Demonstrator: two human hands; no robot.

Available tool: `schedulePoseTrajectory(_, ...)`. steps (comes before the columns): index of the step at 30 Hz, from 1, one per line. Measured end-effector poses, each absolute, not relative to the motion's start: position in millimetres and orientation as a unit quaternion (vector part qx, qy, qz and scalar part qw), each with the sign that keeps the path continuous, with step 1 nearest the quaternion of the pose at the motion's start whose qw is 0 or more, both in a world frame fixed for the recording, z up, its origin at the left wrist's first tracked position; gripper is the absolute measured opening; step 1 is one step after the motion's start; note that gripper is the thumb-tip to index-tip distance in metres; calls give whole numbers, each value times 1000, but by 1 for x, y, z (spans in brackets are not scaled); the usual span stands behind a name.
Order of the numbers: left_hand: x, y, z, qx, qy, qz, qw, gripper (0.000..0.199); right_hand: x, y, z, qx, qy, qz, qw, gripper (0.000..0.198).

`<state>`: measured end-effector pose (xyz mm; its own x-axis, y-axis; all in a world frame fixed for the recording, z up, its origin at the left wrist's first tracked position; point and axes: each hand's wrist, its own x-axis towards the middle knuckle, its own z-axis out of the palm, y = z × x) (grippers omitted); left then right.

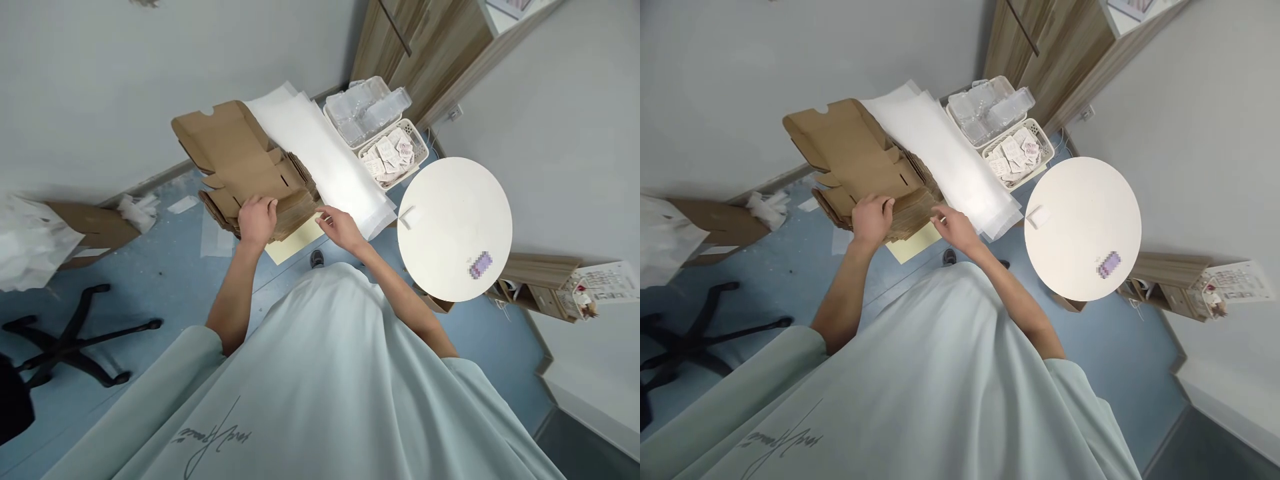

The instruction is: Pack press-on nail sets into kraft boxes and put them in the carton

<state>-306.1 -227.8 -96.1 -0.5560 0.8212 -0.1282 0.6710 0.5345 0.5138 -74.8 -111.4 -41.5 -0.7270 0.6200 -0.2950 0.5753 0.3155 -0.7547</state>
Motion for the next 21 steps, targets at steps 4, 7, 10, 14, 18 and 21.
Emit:
schedulePoseTrajectory(4,-299,-221,-97,443,866,178,148,42,-114,-108,-38,-313,-877,352,-92,60)
schedulePoseTrajectory(7,-294,-217,-97,438,876,159,128,42,-133,-104,-39,-309,-891,277,-185,68)
schedulePoseTrajectory(10,-293,-215,-96,444,874,141,137,39,-140,-101,-41,-309,-887,240,-245,69)
schedulePoseTrajectory(14,-294,-216,-93,451,863,145,176,37,-138,-101,-42,-311,-879,219,-287,69)
schedulePoseTrajectory(18,-297,-223,-83,450,851,194,188,34,-137,-102,-41,-308,-875,212,-307,73)
schedulePoseTrajectory(21,-305,-231,-70,451,842,258,148,37,-137,-103,-45,-310,-873,225,-301,75)
